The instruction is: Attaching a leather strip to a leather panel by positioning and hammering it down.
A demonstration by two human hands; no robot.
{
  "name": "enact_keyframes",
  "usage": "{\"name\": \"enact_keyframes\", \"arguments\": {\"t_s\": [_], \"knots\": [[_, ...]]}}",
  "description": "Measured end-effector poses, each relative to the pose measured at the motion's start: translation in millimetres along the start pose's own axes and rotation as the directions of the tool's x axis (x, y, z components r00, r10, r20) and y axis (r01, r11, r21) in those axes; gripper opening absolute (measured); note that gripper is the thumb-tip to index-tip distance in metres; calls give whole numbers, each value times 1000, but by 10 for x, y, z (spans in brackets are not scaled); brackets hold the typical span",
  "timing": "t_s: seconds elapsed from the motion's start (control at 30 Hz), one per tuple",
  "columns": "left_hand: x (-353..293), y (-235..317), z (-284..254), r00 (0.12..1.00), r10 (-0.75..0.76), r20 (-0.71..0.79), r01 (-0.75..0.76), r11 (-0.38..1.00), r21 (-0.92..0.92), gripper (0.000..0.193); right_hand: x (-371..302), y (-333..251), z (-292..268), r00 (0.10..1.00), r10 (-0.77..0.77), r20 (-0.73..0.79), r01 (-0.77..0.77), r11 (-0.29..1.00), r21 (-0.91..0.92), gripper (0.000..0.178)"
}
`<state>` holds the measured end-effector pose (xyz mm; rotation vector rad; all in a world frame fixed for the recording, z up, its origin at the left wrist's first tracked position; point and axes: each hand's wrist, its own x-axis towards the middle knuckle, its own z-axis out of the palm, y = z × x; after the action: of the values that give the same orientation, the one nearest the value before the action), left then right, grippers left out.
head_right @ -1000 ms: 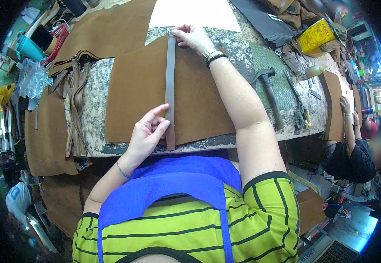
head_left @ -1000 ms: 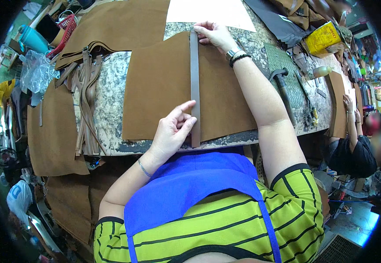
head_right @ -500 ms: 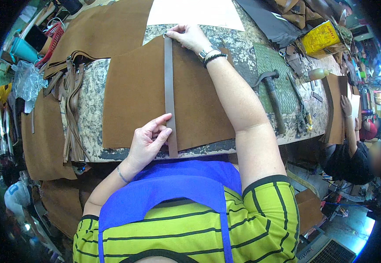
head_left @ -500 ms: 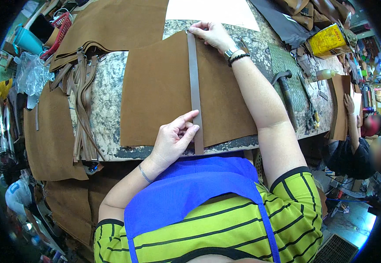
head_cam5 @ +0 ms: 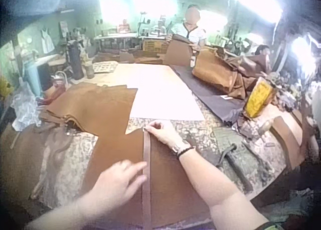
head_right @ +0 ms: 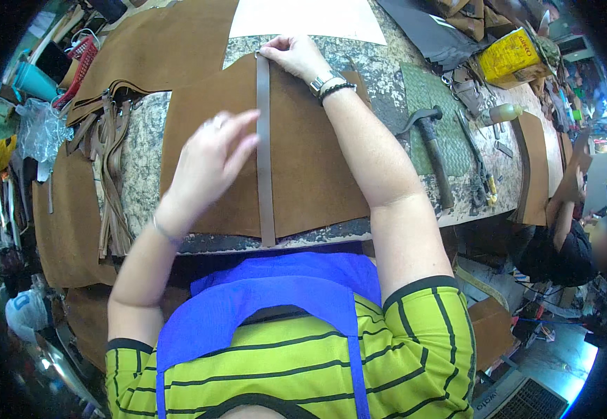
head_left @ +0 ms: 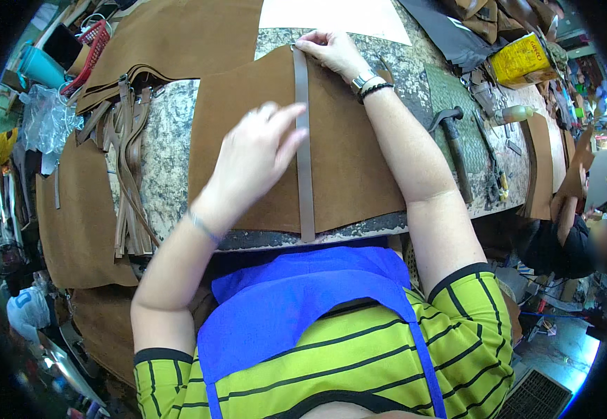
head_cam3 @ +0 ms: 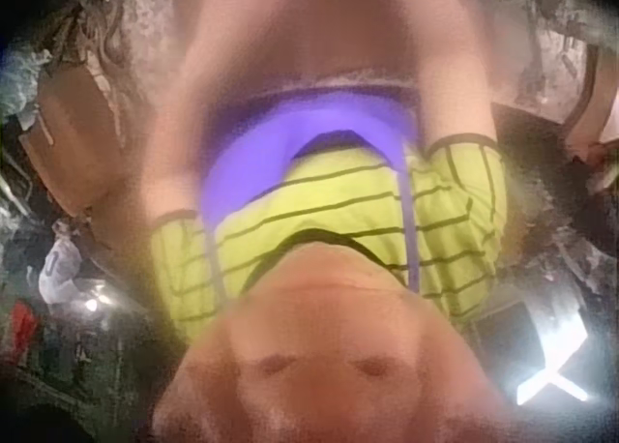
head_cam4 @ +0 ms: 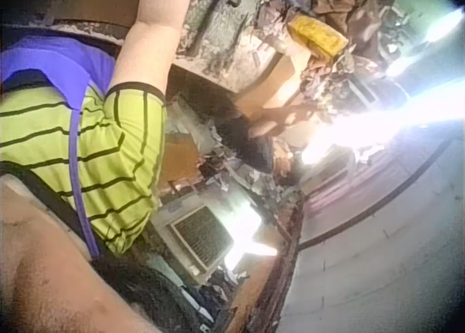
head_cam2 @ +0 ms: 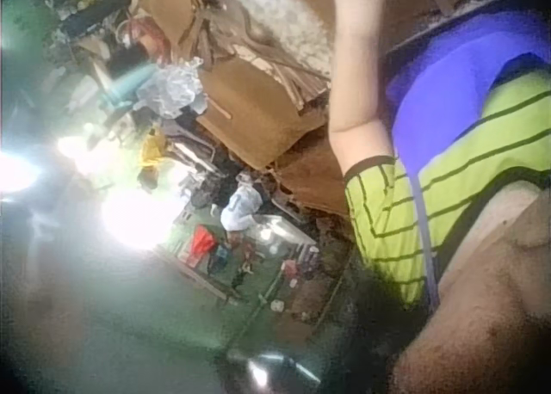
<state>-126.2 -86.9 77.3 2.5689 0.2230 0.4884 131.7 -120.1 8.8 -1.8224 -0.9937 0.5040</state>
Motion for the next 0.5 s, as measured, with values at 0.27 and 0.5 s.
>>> {"name": "enact_keyframes", "arguments": {"t_s": [0.27,0.5], "knots": [[647,-766,484,968,245,-47,-220,928,300,40,-27,-36,15,997,70,26,-73,990,117,30],[597,-835,555,969,244,-47,-221,933,283,42,-37,18,-1,996,71,47,-78,983,165,27]]}}
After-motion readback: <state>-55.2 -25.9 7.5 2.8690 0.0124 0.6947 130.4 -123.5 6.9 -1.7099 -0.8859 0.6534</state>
